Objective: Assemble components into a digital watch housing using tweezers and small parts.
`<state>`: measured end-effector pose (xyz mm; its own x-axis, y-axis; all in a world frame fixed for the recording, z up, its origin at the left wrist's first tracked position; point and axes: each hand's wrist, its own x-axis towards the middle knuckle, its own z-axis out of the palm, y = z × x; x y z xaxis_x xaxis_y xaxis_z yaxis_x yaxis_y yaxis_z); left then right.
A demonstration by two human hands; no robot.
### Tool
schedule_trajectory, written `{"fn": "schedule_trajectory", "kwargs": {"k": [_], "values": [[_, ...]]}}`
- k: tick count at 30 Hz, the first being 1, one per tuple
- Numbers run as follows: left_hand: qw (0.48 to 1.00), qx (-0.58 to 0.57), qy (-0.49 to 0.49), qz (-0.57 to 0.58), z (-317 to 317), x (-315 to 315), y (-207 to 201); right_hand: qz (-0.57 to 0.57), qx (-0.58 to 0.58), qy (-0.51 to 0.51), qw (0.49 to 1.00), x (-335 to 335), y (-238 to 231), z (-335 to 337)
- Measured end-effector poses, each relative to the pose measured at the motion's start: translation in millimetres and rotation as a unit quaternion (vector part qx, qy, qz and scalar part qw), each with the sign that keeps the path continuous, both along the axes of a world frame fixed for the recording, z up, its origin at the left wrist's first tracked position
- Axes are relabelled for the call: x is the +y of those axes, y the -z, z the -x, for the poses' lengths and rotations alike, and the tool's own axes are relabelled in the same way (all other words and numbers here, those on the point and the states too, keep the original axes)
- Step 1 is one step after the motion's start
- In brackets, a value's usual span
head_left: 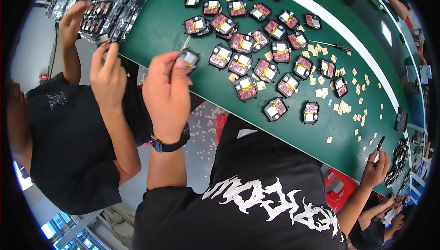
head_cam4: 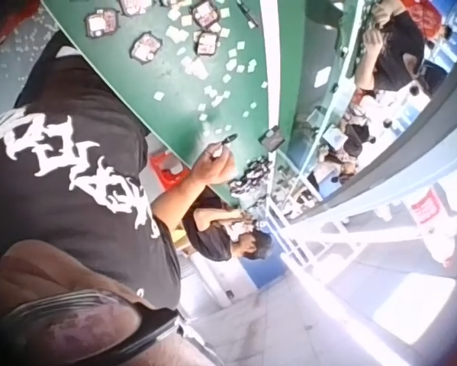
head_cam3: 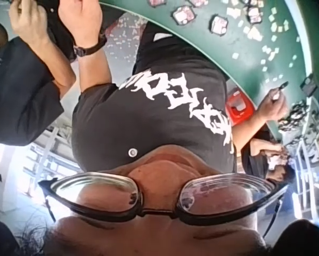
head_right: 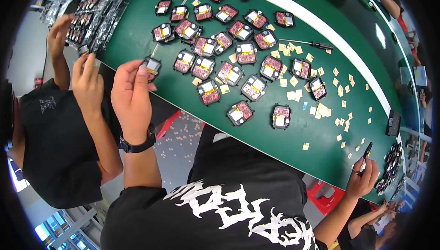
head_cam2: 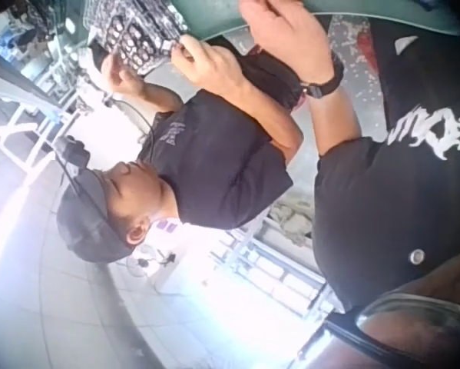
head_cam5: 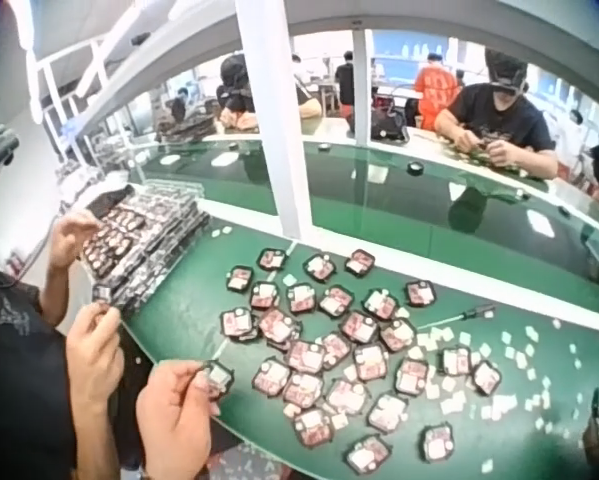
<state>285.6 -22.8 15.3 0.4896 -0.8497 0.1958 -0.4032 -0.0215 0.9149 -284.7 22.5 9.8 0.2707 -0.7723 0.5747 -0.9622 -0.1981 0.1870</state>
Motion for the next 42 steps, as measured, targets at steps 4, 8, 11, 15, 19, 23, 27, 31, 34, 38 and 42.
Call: {"fn": "schedule_trajectory", "kwargs": {"k": [4,8,11,15,19,23,27,31,34,38,42], "values": [[0.987,-0.08,-0.126,-0.06,-29,-3,9,-0.011,-0.039,-0.001,0.999,-7,6,-6],[0.97,-0.169,-0.171,-0.026,-43,-19,19,-0.017,-0.056,-0.016,0.998,-13,6,-16],[0.95,-0.277,-0.138,-0.025,-59,-30,29,-0.007,-0.047,-0.059,0.997,-13,-6,-34],[0.955,-0.273,-0.114,-0.035,-80,-31,38,-0.029,-0.09,-0.073,0.993,-21,-13,-63],[0.868,-0.453,-0.181,-0.089,-72,-23,20,-0.006,-0.072,-0.118,0.99,-34,-20,-83],[0.901,-0.412,-0.136,-0.019,-4,-33,-14,0.02,-0.043,-0.146,0.988,-38,-31,-100],[0.941,0.11,0.32,-0.033,108,-24,-23,0.015,-0.034,-0.2,0.979,-38,-33,-118],[0.803,0.303,0.49,-0.155,182,-39,-38,-0.009,-0.029,-0.234,0.972,-38,-50,-148],[0.751,0.38,0.497,-0.212,204,-49,-37,-0.042,-0.033,-0.227,0.972,-35,-58,-157],[0.728,0.366,0.513,-0.269,210,-59,-34,-0.092,-0.103,-0.143,0.98,-21,-59,-160],[0.743,0.319,0.539,-0.237,217,-62,-49,-0.177,-0.362,0.017,0.915,1,-70,-166]]}}
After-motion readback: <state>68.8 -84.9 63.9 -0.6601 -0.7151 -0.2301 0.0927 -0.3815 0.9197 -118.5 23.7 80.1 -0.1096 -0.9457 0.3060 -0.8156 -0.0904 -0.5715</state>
